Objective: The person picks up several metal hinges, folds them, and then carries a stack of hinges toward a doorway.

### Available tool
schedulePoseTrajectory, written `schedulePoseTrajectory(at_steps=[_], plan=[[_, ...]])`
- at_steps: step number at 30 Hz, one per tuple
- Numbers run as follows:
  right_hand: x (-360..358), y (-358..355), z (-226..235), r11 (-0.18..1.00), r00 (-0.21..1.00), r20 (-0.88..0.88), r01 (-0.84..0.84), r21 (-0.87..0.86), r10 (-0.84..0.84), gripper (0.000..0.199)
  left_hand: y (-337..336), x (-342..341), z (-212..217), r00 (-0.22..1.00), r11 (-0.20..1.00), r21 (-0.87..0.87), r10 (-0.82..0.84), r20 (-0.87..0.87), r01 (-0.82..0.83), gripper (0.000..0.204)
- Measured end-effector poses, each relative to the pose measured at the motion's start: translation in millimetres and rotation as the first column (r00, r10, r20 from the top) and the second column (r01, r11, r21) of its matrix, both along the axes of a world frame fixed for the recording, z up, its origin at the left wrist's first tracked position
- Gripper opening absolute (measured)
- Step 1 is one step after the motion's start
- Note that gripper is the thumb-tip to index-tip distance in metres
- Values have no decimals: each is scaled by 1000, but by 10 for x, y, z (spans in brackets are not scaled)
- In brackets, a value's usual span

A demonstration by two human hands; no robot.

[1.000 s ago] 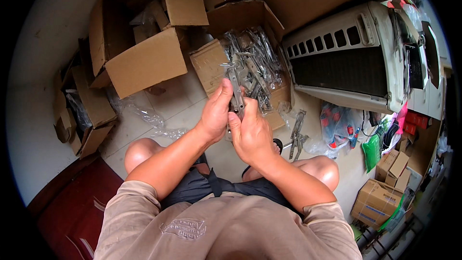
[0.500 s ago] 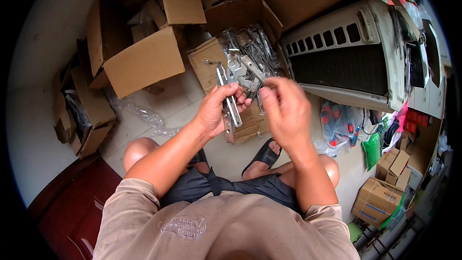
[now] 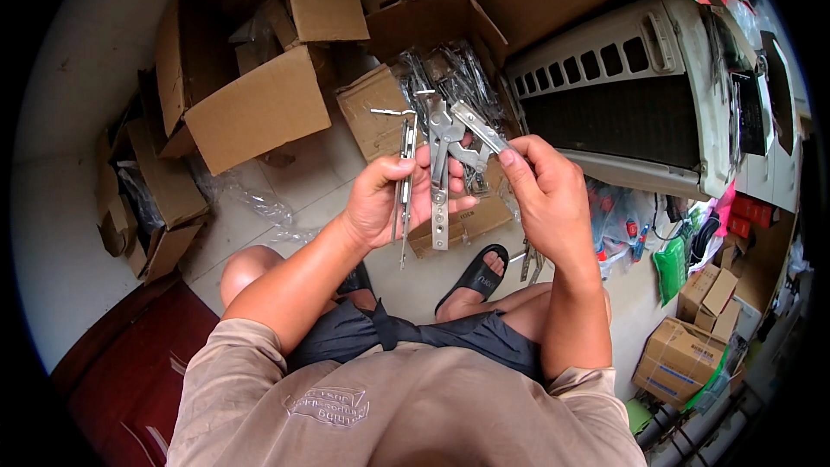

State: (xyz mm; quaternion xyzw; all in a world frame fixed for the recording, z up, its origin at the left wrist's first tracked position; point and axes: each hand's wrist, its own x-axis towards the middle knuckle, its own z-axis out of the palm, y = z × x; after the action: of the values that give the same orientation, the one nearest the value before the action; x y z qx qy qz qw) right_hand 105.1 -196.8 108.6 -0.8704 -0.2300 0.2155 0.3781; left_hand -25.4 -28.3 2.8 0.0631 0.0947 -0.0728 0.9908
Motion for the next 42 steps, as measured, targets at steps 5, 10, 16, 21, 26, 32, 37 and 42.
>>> schedulePoseTrajectory(at_steps=[5,10,16,21,26,32,37,42], plan=[[-5,-26,32,1000,1000,-6,17,12,-17,20,19,10,35,999,1000,-18,-15,40,16,72],[-2,-31,33,999,1000,-20,5,44,-5,21,14,3,36,998,1000,-24,-15,53,16,74],[8,-43,31,999,1000,-28,6,54,-5,20,5,55,141,999,999,20,-30,33,30,85],[-4,-32,34,996,999,-11,36,79,-36,21,38,82,160,997,1000,-21,-12,70,14,95],[-47,-25,-20,994,995,-84,69,86,-62,20,52,69,162,998,1000,-10,18,53,-17,97],[-158,40,-68,997,996,-62,71,42,-68,20,58,48,171,998,997,50,57,-1,-57,96],[-249,52,-148,994,991,-108,89,57,-83,22,32,17,162,996,994,79,81,-30,-79,96],[-269,64,-253,989,991,-103,95,111,-84,24,-13,22,141,994,993,56,106,-23,-105,94]])
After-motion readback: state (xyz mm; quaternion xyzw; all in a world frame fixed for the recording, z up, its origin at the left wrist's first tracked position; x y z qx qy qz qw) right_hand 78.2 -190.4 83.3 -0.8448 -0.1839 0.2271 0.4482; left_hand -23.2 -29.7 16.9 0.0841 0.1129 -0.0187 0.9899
